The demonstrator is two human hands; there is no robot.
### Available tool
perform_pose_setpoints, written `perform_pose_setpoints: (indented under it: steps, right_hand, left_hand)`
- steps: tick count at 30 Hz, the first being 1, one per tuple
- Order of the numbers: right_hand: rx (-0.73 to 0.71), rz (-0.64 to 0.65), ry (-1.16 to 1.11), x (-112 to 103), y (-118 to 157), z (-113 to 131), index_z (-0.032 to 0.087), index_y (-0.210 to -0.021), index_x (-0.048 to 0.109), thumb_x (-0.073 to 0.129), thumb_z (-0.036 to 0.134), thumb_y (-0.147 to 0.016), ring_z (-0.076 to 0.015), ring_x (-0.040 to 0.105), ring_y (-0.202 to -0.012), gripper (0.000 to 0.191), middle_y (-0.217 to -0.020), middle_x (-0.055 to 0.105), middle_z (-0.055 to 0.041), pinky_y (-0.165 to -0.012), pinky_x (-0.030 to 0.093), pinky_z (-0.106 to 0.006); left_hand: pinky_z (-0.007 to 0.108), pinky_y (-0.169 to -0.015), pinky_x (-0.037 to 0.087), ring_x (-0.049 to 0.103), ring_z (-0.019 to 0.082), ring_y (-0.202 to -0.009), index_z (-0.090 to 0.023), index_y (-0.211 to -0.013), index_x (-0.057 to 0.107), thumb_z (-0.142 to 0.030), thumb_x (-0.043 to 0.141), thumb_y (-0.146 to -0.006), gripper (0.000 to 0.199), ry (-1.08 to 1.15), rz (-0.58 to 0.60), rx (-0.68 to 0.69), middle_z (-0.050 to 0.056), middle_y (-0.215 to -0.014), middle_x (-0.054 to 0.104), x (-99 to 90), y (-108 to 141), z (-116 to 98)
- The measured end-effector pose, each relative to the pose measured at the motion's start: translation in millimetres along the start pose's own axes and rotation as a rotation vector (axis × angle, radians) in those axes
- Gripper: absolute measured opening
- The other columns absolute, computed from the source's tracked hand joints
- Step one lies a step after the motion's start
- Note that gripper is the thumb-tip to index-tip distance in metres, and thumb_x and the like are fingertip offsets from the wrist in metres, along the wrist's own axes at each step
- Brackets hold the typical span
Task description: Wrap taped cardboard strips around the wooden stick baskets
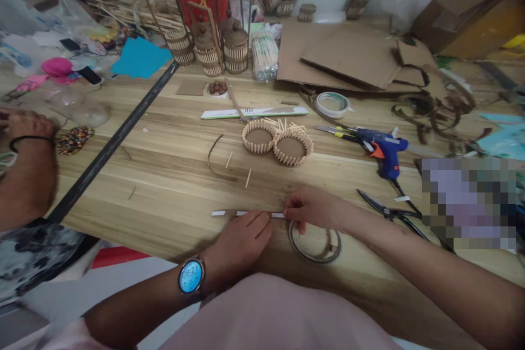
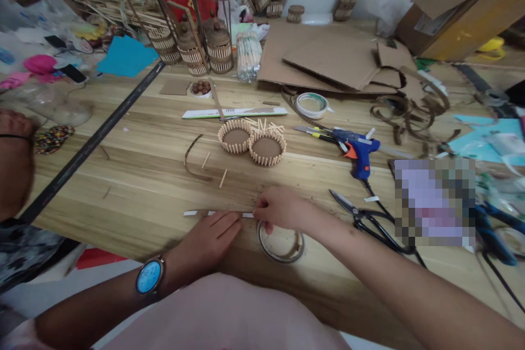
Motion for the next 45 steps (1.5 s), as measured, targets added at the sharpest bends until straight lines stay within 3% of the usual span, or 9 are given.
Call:
perform_pose_setpoints:
  steps: [3,10,17,25,31,38,45]
  right_hand:
    - [0.007,-0.005,0.012,0,0,1,0.019,-0.060,0.063,0.052,0.021,-0.083,-0.0160,0.066,-0.063,0.026,-0.060,0.072,-0.0028,-0.059,0.043,-0.023]
    - [0.004,-0.012,0.022,-1,-1,0,0.020,-0.061,0.064,0.052,0.021,-0.083,-0.0152,0.066,-0.063,0.025,-0.058,0.071,-0.0017,-0.058,0.042,-0.022]
    - [0.013,-0.023,0.020,0,0,0,0.020,-0.060,0.061,0.051,0.022,-0.084,-0.0157,0.066,-0.063,0.026,-0.059,0.072,-0.0022,-0.056,0.041,-0.023]
    - [0.024,0.009,0.008,-3,7,-3,0.018,-0.062,0.057,0.046,0.026,-0.090,-0.0122,0.065,-0.053,0.031,-0.071,0.075,-0.0039,-0.054,0.042,-0.022]
    - [0.029,0.017,0.067,-6,10,-1,0.018,-0.061,0.059,0.048,0.026,-0.088,-0.0101,0.058,-0.046,0.030,-0.065,0.071,-0.0025,-0.046,0.035,-0.021]
    - [0.105,-0.024,0.173,-11,19,8,0.019,-0.057,0.061,0.049,0.022,-0.085,-0.0094,0.047,-0.039,0.031,-0.042,0.054,0.0010,-0.046,0.033,-0.022]
    - [0.031,-0.110,0.246,-14,24,1,0.020,-0.062,0.063,0.053,0.020,-0.082,-0.0130,0.052,-0.055,0.023,-0.064,0.068,-0.0022,-0.052,0.031,-0.026]
  left_hand:
    - [0.039,-0.085,0.056,0.063,0.025,-0.100,-0.006,-0.108,0.060,-0.009,0.040,-0.098,0.023,0.017,0.019,-0.019,0.016,-0.109,0.067,-1.3,-2,0]
    - [0.037,-0.084,0.056,0.062,0.025,-0.098,-0.002,-0.126,0.052,-0.010,0.042,-0.097,0.032,-0.053,0.068,-0.027,0.017,-0.110,0.066,0.8,-4,-1]
    - [0.036,-0.080,0.057,0.063,0.024,-0.094,0.000,-0.127,0.053,-0.010,0.038,-0.098,0.033,-0.092,0.076,-0.002,0.018,-0.107,0.067,5.3,-5,-2]
    - [0.035,-0.083,0.057,0.062,0.026,-0.103,0.001,-0.131,0.051,-0.010,0.045,-0.095,0.038,-0.099,0.201,0.017,0.021,-0.119,0.065,6.5,-6,-5]
    - [0.033,-0.081,0.057,0.062,0.024,-0.105,-0.003,-0.131,0.054,-0.011,0.044,-0.095,0.038,-0.122,0.243,0.004,0.019,-0.123,0.064,6.5,-7,-5]
    - [0.033,-0.081,0.057,0.062,0.025,-0.107,-0.001,-0.134,0.051,-0.012,0.045,-0.096,0.040,-0.137,0.210,0.002,0.021,-0.122,0.064,9.8,-4,-6]
    - [0.035,-0.084,0.056,0.061,0.026,-0.107,0.001,-0.134,0.050,-0.011,0.044,-0.094,0.042,-0.140,0.196,0.012,0.022,-0.122,0.064,9.7,-5,-7]
Point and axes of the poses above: each hand's wrist, its own y-axis away from the middle knuckle, its own x-axis out of the palm, z = x × y, the point moved 3 cm from there along -y, towards the middle knuckle
